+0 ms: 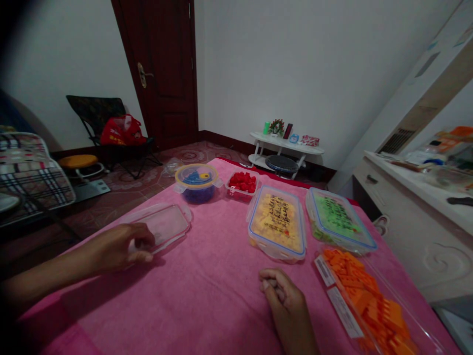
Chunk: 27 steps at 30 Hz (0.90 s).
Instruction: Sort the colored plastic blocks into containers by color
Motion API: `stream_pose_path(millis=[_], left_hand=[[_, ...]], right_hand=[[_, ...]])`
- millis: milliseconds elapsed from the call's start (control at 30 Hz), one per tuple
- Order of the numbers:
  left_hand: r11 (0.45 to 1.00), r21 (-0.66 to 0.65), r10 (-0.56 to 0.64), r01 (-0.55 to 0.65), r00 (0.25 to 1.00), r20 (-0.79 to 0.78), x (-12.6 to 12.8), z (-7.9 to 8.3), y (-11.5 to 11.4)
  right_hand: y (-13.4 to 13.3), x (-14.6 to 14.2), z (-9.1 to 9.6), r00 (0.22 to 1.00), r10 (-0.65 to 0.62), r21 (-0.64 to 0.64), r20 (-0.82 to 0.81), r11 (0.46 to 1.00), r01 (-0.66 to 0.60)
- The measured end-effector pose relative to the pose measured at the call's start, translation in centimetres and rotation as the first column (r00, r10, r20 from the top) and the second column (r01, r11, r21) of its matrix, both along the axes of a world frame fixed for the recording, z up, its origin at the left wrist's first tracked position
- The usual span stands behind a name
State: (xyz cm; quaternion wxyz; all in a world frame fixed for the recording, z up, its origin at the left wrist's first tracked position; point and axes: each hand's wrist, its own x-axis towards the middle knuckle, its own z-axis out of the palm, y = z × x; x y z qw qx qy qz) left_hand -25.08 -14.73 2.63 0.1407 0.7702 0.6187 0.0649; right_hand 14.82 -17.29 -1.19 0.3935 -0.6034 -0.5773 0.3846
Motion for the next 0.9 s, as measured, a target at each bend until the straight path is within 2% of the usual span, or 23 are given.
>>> stream_pose_path(millis=[100,133,267,467,600,700,767,900], left_hand=[[0.983,0.182,0.036,-0.036,0.999,0.003,-1.5,-0.6,1.6],[0.978,0.202,0.051,-0.048,0.999,-0.01,-2.0,-0.9,2.0],[0.993,0.114,0.044,-0.041,0.999,-0.019,-3.2,-1.7,3.3],[0.967,0.121,0.21,-0.223,0.971,0.11,-4.5,-1.8,5.6],[0.969,0.088,0.218,-0.231,0.966,0.137,-5.2,-1.4,7.0],[0.96,0.126,0.23,-0.251,0.96,0.162,-4.9,-0.3,7.0],[0.951,0.176,0.212,-0.253,0.952,0.221,-4.5,1.2,6.4],[0.958,0.241,0.051,-0.158,0.916,0.398,-2.3,5.1,4.0]], right_hand=[[0.0,0.1,-0.2,1.0,-0.009,-0.007,-0.015,1.0,0.009],[0.0,0.1,-0.2,1.0,-0.01,-0.01,-0.018,1.0,0.01],[0.0,0.2,-0.5,1.0,0.0,-0.011,-0.011,1.0,0.0],[0.0,0.1,-0.4,1.0,-0.004,-0.006,-0.02,1.0,0.004],[0.0,0.0,-0.2,1.0,0.002,0.002,-0.022,1.0,-0.002],[-0.1,0.0,0.0,1.0,0.002,0.006,-0.027,1.0,-0.001],[-0.1,0.0,0.0,1.0,0.004,0.002,-0.031,1.0,-0.004],[0.0,0.2,-0.1,0.999,0.014,-0.02,-0.032,1.0,-0.014]])
